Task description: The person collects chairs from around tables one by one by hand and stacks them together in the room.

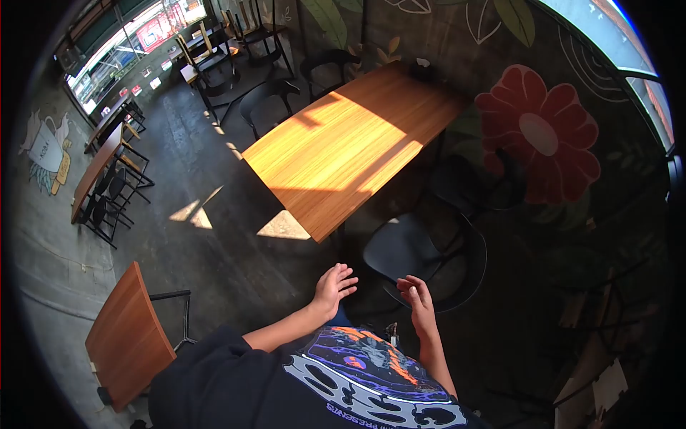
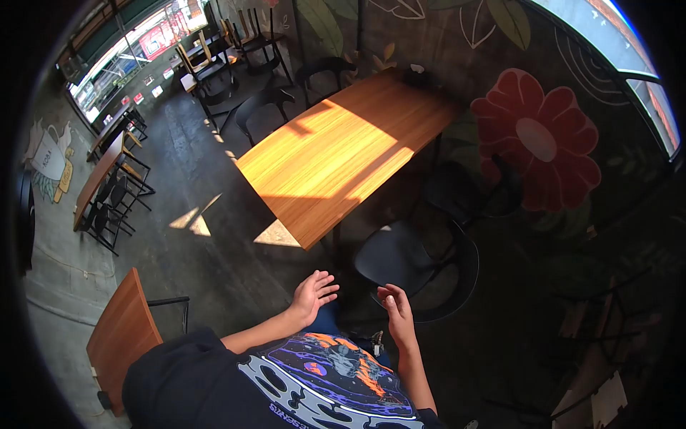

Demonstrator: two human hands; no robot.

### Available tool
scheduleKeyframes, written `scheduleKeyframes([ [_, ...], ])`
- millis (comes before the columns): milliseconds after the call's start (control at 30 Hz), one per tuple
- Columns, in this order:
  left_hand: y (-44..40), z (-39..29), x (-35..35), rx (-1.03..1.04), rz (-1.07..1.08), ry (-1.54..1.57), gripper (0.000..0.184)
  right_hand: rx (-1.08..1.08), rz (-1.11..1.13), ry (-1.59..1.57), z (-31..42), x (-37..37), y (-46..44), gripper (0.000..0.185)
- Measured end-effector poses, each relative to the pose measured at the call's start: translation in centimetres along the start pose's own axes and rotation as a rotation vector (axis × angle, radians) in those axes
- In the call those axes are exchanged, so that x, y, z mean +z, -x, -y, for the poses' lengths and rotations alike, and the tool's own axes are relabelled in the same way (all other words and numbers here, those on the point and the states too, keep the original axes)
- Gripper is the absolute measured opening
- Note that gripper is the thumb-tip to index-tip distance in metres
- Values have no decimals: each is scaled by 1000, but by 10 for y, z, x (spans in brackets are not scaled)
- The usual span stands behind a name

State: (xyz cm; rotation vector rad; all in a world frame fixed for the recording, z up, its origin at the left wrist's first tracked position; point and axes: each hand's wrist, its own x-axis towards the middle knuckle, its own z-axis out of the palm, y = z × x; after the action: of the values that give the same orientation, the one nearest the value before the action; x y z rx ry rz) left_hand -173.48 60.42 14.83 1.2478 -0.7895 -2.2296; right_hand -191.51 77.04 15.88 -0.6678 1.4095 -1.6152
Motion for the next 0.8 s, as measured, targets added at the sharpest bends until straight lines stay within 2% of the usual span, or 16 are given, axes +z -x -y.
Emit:
scheduleKeyframes([
  [100,50,10,-37,75,-117,74,55,122,27,-79,-22,16,14,38],
  [200,79,-14,-62,424,-233,13,52,169,204,-55,-22,40,22,40],
  [333,124,-44,-81,652,-347,108,55,196,472,-17,-8,79,19,42],
  [400,151,-51,-87,795,-373,124,55,186,533,-9,-9,101,14,43],
  [633,214,13,-141,767,-499,272,57,152,683,-81,-8,204,28,50],
  [800,255,1,-206,818,-598,312,58,225,838,-18,-34,270,49,52],
])
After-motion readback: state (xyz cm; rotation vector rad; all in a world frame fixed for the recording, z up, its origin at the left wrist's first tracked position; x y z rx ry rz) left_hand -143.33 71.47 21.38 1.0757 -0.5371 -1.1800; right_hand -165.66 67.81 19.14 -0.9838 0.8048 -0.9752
